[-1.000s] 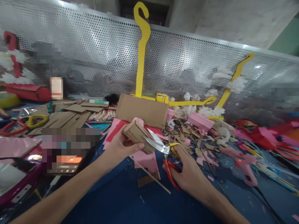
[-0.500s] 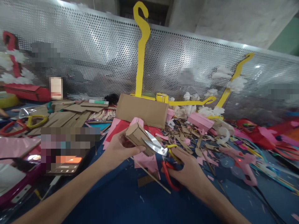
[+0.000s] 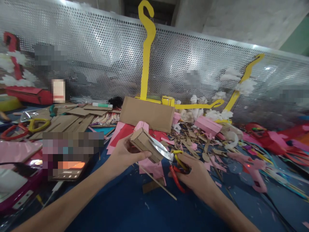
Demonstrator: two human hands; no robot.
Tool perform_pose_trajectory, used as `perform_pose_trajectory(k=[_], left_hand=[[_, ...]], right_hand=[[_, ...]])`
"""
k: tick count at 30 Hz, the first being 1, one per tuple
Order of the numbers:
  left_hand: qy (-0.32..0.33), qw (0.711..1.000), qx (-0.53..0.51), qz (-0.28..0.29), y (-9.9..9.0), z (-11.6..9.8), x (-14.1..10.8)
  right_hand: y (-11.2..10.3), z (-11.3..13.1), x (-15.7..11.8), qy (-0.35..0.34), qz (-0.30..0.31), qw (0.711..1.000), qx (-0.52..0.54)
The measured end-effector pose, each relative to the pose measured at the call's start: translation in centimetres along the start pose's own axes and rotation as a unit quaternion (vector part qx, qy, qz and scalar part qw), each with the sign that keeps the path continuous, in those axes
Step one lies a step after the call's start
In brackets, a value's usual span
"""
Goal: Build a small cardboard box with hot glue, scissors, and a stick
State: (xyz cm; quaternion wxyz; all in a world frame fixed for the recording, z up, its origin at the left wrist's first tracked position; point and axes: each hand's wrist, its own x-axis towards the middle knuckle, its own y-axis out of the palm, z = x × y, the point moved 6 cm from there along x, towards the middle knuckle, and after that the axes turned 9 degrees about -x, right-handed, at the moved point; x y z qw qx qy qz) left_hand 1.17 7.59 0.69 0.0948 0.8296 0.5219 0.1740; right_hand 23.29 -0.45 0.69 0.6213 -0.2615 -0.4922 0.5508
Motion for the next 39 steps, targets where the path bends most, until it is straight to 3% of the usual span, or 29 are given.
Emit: perform_pose_trajectory(k=[11, 20, 25, 32, 39], left_hand=[[0.009, 0.999, -0.022, 0.033, 0.4, 0.7, 0.1], [-0.007, 0.999, -0.032, 0.040, 0.4, 0.9, -0.1], [-0.051, 0.996, -0.068, 0.012, 0.3, 1.0, -0.4], [-0.162, 0.974, -0.153, -0.033, 0.2, 1.3, -0.8], [-0.101, 0.986, -0.134, 0.018, 0.4, 1.2, -0.4]], right_hand=[[-0.8, -0.2, 0.2, 0.010, -0.059, 0.998, 0.022], [-0.4, -0.2, 0.2, 0.031, -0.039, 0.999, 0.013], [0.1, -0.4, -0.2, 0.034, -0.022, 0.999, -0.003], [-0.2, -0.5, -0.3, 0.041, -0.014, 0.999, -0.016], [0.2, 0.0, -0.4, 0.010, -0.013, 1.000, 0.005]])
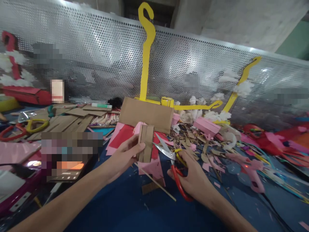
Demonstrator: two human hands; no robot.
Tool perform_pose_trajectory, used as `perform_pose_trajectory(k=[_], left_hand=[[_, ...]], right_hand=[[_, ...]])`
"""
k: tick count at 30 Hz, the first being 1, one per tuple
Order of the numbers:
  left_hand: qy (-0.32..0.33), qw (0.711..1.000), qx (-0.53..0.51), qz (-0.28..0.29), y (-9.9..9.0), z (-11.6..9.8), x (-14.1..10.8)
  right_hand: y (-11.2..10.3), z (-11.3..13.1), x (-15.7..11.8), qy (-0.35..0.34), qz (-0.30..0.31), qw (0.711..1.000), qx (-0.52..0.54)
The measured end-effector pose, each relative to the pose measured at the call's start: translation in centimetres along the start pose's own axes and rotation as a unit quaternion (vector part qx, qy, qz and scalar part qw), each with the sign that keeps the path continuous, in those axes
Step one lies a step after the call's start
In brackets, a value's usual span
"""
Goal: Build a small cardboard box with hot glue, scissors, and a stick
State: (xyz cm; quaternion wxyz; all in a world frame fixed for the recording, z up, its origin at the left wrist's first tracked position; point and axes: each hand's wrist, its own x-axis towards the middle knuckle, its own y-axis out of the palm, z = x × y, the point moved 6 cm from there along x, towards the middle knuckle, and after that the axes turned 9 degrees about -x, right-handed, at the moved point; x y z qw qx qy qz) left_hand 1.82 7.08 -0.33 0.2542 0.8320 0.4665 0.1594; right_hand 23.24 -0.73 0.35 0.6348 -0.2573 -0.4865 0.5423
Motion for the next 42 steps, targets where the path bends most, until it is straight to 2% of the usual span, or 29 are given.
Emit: perform_pose_trajectory(k=[5, 8, 17, 42], left_hand=[[0.071, 0.996, 0.049, 0.030, -0.4, -0.1, 0.4], [0.091, 0.993, 0.066, 0.037, -0.4, -0.1, 0.6], [0.095, 0.991, 0.092, 0.011, -0.7, -0.3, 0.5], [0.109, 0.992, 0.070, 0.012, -0.7, -0.3, 0.6]], right_hand=[[-0.2, 0.6, -0.1, -0.029, -0.009, 0.999, 0.012], [-0.3, 0.9, -0.1, -0.034, -0.007, 0.999, 0.023], [0.7, 0.3, -0.1, 0.029, 0.081, 0.996, 0.017], [0.7, 0.6, -0.3, 0.025, 0.087, 0.995, 0.031]])
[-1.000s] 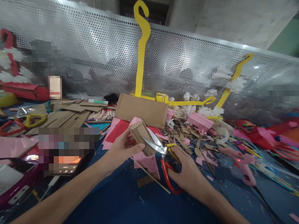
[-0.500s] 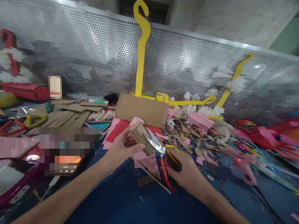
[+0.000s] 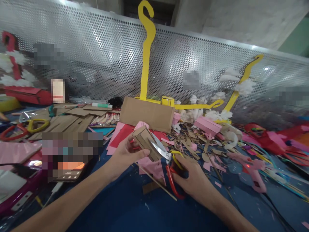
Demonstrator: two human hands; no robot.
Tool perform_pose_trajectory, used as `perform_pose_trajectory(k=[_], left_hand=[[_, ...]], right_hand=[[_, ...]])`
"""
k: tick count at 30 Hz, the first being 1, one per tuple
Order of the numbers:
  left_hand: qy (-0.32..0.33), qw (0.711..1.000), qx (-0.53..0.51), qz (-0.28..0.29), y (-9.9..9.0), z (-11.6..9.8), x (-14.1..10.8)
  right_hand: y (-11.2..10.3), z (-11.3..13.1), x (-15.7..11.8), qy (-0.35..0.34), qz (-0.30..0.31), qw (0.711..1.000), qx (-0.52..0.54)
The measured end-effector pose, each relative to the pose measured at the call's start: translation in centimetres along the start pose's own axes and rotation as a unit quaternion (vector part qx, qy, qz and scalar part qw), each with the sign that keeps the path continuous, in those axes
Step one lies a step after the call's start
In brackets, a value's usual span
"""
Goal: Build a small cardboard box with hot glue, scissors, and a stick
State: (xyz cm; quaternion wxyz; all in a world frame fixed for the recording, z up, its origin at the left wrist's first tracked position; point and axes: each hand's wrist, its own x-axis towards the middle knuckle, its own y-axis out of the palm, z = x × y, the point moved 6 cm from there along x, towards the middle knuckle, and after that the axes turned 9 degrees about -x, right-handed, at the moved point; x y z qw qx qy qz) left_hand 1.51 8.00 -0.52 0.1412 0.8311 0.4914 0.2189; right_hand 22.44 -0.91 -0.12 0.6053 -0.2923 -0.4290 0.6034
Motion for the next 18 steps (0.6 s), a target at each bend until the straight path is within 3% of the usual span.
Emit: perform_pose_trajectory(k=[18], left_hand=[[-0.018, 1.000, 0.006, 0.014, -0.27, -0.11, -0.09]], right_hand=[[-0.23, 0.25, 0.10, -0.022, -0.004, 1.000, 0.002]])
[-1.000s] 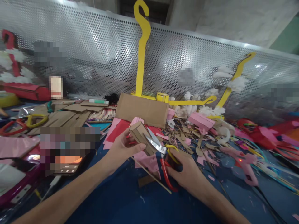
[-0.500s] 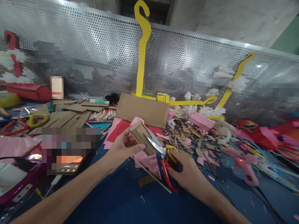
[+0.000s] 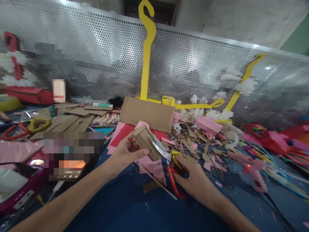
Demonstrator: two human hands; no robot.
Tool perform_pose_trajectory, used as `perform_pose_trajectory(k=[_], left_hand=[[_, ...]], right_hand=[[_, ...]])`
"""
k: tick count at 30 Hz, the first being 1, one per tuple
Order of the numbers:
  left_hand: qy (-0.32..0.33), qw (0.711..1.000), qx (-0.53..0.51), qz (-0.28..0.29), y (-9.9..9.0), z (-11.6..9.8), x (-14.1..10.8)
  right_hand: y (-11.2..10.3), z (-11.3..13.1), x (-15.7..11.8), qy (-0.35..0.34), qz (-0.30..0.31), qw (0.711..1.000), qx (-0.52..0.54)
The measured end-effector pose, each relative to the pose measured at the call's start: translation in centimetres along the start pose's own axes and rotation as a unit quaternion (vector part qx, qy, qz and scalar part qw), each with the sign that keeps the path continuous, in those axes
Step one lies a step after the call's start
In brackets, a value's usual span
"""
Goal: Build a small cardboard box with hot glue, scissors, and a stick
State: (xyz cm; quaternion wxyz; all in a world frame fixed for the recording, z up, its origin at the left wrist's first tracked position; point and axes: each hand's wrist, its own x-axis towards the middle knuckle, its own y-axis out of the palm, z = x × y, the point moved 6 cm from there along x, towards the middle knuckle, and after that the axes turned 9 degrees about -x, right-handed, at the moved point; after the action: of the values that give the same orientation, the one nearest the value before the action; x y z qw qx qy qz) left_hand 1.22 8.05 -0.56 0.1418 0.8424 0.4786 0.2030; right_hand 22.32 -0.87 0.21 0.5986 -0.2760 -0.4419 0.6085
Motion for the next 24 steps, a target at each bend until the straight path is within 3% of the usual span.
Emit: perform_pose_trajectory(k=[14, 24], left_hand=[[0.007, 1.000, -0.005, 0.009, 0.1, -0.1, 0.0], [0.005, 1.000, -0.014, -0.004, -0.1, -0.2, 0.2]], right_hand=[[0.8, -1.0, 0.1, 0.016, -0.023, 0.999, 0.025], [-0.5, -0.3, -0.2, 0.001, -0.073, 0.997, 0.000]])
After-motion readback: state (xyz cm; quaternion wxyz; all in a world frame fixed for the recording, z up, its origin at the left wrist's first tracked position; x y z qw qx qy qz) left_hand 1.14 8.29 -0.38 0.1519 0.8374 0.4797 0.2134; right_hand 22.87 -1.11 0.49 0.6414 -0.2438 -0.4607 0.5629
